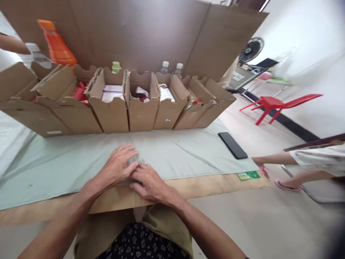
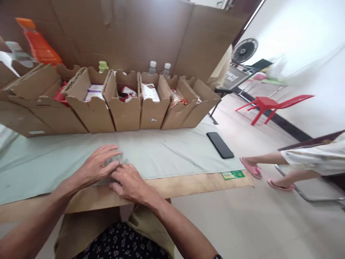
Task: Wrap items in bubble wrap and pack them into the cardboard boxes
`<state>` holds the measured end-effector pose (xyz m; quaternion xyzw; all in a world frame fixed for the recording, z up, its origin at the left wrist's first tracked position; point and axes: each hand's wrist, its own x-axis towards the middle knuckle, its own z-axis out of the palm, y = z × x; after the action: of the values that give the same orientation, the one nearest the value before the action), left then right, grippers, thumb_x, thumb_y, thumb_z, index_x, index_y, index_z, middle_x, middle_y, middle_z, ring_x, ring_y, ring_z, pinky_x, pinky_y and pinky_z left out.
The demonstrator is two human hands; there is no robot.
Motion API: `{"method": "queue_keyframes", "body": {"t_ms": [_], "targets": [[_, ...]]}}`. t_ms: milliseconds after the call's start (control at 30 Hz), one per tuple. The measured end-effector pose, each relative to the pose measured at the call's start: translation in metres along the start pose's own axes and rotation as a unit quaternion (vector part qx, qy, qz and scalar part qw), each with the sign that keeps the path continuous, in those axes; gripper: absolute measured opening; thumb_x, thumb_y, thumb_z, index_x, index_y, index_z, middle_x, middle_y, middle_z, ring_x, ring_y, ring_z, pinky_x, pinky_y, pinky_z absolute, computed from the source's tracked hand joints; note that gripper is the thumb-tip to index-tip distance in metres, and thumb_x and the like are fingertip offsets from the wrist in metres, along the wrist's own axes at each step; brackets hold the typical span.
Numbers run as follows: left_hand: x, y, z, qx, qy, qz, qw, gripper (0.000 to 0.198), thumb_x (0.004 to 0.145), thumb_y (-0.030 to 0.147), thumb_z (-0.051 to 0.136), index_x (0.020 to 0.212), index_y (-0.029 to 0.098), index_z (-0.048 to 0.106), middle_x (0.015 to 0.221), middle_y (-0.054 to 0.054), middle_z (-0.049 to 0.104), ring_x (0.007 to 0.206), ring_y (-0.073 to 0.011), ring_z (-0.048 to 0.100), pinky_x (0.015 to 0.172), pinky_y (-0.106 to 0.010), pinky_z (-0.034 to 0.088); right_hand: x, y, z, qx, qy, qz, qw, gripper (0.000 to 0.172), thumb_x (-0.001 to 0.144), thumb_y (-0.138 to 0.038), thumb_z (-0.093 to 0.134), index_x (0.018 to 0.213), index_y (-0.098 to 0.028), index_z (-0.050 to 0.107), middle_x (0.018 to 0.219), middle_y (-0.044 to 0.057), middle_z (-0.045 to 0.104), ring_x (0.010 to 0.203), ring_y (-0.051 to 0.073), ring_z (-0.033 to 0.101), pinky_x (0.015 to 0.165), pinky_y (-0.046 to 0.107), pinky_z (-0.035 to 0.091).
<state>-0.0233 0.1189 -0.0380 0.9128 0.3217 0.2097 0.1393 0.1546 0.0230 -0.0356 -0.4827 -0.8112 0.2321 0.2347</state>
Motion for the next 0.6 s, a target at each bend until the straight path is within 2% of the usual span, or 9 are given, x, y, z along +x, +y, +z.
{"method": "queue_keyframes", "body": {"t_ms": [67,100,200,300,367,433,467,533,600], "targets": [[0.027,0.013,0.020,-0.007,-0.012,-0.003,1.000,0.038,0.098,0.036,0.053,0.126,0.020,0.073,0.140,-0.015,0.069,0.134,-0.0346,0.061,0.113,-0.055,0.049,-0.026,0.002,-0.016,0.006,-0.009,-0.016,1.000,0.017,0.097,-0.022,0.066,0.112,-0.022,0.073,0.117,0.005,0.077,0.114,0.021,0.067,0.104,0.038,0.050],[0.036,0.015,0.028,-0.005,-0.014,-0.003,1.000,0.037,0.096,0.035,0.055,0.124,0.020,0.074,0.140,-0.016,0.069,0.133,-0.0359,0.061,0.112,-0.057,0.050,-0.041,0.007,-0.029,0.011,0.005,-0.015,1.000,0.018,0.098,-0.023,0.064,0.114,-0.022,0.073,0.118,0.005,0.077,0.115,0.020,0.068,0.105,0.037,0.050],[0.042,0.015,0.045,0.005,-0.010,0.011,1.000,0.034,0.094,0.032,0.057,0.121,0.019,0.074,0.140,-0.019,0.068,0.131,-0.0392,0.062,0.110,-0.062,0.050,-0.083,0.035,-0.083,-0.020,0.117,0.052,0.992,0.020,0.098,-0.024,0.061,0.114,-0.023,0.073,0.113,0.005,0.079,0.108,0.019,0.072,0.098,0.034,0.056],[0.033,0.011,0.054,0.027,0.014,0.032,0.999,0.035,0.098,0.033,0.054,0.124,0.019,0.072,0.142,-0.019,0.067,0.131,-0.0391,0.061,0.108,-0.063,0.050,-0.106,0.074,-0.158,-0.130,0.244,0.165,0.947,0.021,0.095,-0.031,0.060,0.109,-0.023,0.075,0.107,0.006,0.080,0.098,0.022,0.075,0.088,0.035,0.060],[0.028,0.008,0.058,0.040,0.030,0.044,0.998,0.036,0.100,0.035,0.051,0.125,0.020,0.071,0.141,-0.018,0.067,0.131,-0.0383,0.061,0.107,-0.062,0.052,-0.106,0.100,-0.210,-0.165,0.304,0.201,0.916,0.030,0.095,-0.031,0.056,0.117,-0.020,0.073,0.119,0.012,0.077,0.105,0.028,0.072,0.092,0.044,0.058],[0.026,0.005,0.060,0.049,0.039,0.053,0.997,0.036,0.101,0.037,0.051,0.125,0.021,0.071,0.140,-0.017,0.068,0.130,-0.0381,0.062,0.106,-0.061,0.053,-0.094,0.122,-0.255,-0.219,0.358,0.218,0.881,0.043,0.092,-0.028,0.057,0.133,-0.018,0.066,0.139,0.016,0.067,0.128,0.034,0.061,0.107,0.054,0.048],[0.026,0.005,0.061,0.052,0.041,0.057,0.996,0.036,0.101,0.037,0.051,0.125,0.021,0.071,0.139,-0.017,0.069,0.130,-0.0382,0.062,0.105,-0.061,0.053,-0.084,0.131,-0.274,-0.275,0.364,0.224,0.861,0.052,0.088,-0.027,0.059,0.140,-0.018,0.062,0.148,0.016,0.061,0.135,0.036,0.056,0.110,0.056,0.044],[0.027,0.003,0.061,0.056,0.043,0.065,0.995,0.036,0.101,0.037,0.050,0.125,0.020,0.071,0.139,-0.018,0.069,0.129,-0.0384,0.062,0.103,-0.061,0.054,-0.062,0.147,-0.302,-0.362,0.332,0.234,0.839,0.065,0.083,-0.025,0.065,0.147,-0.017,0.057,0.157,0.017,0.054,0.142,0.040,0.048,0.111,0.059,0.039],[0.028,0.002,0.061,0.056,0.043,0.072,0.995,0.036,0.102,0.037,0.050,0.126,0.020,0.071,0.139,-0.018,0.068,0.129,-0.0387,0.063,0.103,-0.062,0.054,-0.041,0.158,-0.319,-0.413,0.243,0.248,0.842,0.055,0.082,-0.024,0.067,0.136,-0.017,0.066,0.146,0.017,0.063,0.136,0.040,0.053,0.107,0.058,0.039]]}}
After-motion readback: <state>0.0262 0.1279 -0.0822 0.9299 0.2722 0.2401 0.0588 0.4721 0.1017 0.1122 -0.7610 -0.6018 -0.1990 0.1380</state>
